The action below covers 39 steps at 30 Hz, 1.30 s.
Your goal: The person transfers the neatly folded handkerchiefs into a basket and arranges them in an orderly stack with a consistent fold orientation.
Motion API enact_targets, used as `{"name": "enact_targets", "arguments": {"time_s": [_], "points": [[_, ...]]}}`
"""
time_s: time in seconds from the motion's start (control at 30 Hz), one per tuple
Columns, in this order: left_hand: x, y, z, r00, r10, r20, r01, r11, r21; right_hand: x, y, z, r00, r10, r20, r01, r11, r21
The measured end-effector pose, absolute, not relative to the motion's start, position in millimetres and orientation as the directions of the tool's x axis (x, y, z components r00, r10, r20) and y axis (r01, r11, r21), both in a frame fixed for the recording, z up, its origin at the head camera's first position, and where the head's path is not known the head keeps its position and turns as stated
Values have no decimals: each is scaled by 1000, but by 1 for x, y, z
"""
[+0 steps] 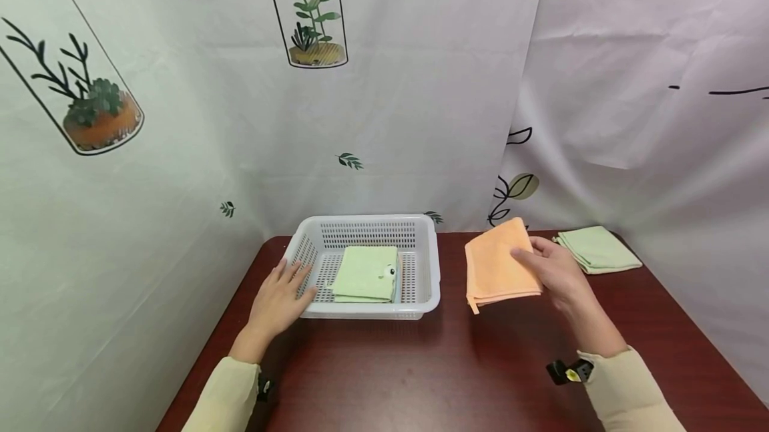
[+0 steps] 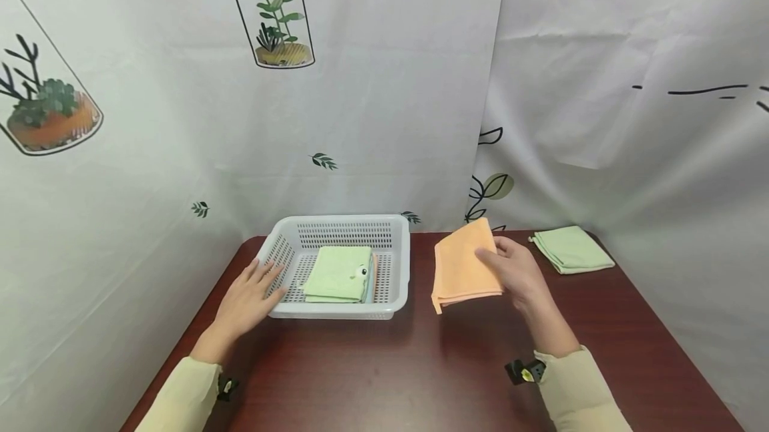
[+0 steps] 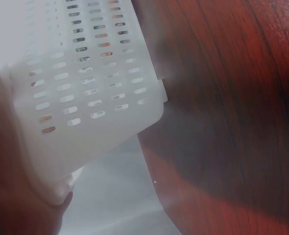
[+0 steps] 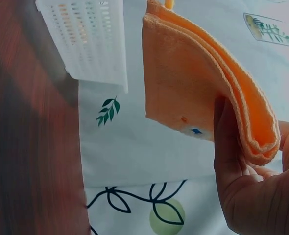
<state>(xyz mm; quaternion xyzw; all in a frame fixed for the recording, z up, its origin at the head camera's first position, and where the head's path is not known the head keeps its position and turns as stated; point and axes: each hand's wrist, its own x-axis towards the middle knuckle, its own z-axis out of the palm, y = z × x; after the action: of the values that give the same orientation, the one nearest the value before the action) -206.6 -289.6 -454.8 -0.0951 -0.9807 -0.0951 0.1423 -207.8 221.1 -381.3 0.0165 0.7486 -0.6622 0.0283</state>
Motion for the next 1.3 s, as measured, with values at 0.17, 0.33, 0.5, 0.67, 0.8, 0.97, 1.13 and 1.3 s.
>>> {"name": "enact_targets", "arguments": {"time_s": [0.17, 0.33, 0.5, 0.67, 0.8, 0.97, 1.13, 1.3], "points": [[-206, -290, -455, -945, 156, 289, 209, 964, 164, -209, 214, -381, -998, -23, -67, 64, 92, -994], [-206, -290, -455, -945, 156, 288, 210, 963, 167, -210, 209, -380, -999, -15, -44, 42, 95, -995], [-206, -290, -455, -938, 161, 306, 220, 961, 169, -210, 203, -380, -999, -12, -33, 32, 78, -996], [-206, -290, -455, -941, 156, 301, 214, 962, 167, -211, 196, -379, -999, -23, -39, 38, 43, -998], [-207, -290, -455, -945, 152, 289, 207, 964, 167, -212, 190, -379, -999, -26, -39, 39, 25, -999], [-207, -290, -455, -940, 160, 303, 216, 963, 162, -214, 184, -379, -999, -28, -35, 35, 19, -999], [-207, -290, -455, -938, 162, 306, 217, 963, 157, -215, 180, -379, -999, -29, -39, 38, 18, -999], [-207, -290, -456, -946, 153, 287, 207, 964, 169, -215, 177, -379, -999, -30, -34, 33, 30, -999]]}}
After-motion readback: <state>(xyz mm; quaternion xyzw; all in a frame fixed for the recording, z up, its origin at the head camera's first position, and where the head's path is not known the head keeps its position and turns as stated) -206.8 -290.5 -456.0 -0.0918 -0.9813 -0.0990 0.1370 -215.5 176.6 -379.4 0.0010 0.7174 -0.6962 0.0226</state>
